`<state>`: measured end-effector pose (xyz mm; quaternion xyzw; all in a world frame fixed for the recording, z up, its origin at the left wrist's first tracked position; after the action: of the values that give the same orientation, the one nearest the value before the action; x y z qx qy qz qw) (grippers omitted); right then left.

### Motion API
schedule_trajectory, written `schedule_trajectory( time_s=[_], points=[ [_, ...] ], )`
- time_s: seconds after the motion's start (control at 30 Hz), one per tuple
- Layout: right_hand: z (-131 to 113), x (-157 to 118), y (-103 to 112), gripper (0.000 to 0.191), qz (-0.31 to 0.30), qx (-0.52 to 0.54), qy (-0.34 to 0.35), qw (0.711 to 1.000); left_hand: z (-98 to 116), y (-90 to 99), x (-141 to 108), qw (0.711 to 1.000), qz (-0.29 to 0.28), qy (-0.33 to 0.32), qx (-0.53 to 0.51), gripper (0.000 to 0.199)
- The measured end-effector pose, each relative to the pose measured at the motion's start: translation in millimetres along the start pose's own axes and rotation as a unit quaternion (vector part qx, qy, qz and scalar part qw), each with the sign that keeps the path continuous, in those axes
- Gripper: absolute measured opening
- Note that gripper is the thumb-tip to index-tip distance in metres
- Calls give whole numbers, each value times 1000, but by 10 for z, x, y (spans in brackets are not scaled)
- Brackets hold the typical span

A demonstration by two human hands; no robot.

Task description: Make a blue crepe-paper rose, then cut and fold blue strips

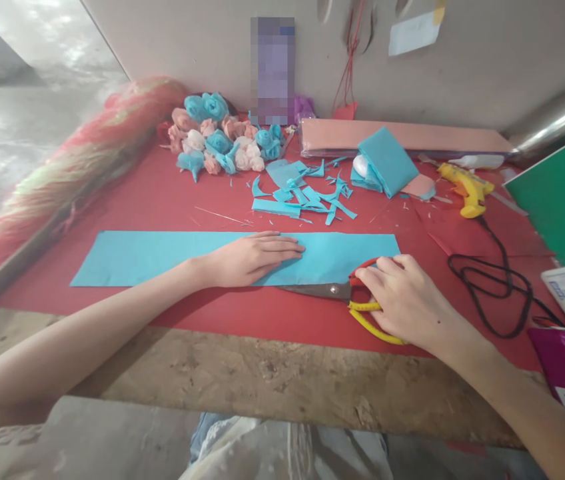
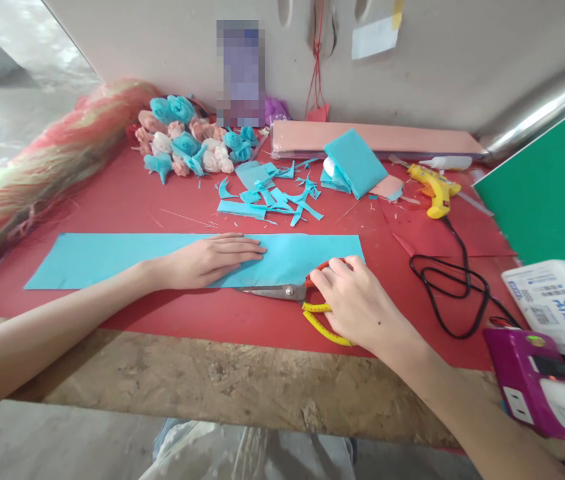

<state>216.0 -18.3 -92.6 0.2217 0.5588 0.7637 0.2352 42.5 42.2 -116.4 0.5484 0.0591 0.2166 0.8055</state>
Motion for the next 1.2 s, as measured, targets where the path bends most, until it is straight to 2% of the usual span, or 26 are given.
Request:
schedule_trajectory(
  time_s=[0.57,0.77,0.87,1.2],
  points=[
    [28,-52,23,31,24,6,65,998,-2,-3,-1,1000,1,4,12,41],
    [-16,-68,8,24,0,-4,23,1000,2,5,-2,1000,5,3,1,42],
    [-35,-71,13,27,5,-1,4,1000,-4,6,-1,1000,9,6,-3,41],
    [-57,-66,63,28,11,-11,-10,1000,3,19,5,1000,10,6,-6,41]
  ],
)
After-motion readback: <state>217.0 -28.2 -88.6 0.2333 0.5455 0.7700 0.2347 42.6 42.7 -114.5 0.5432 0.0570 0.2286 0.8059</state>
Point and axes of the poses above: each hand's wrist, its own x-axis towards the middle knuckle, its own y-axis out of the back of the hand, z = x × y, the point moved 7 cm from there along x, towards the middle knuckle, and after that the axes turned 7 degrees about y, right-handed, at the moved point
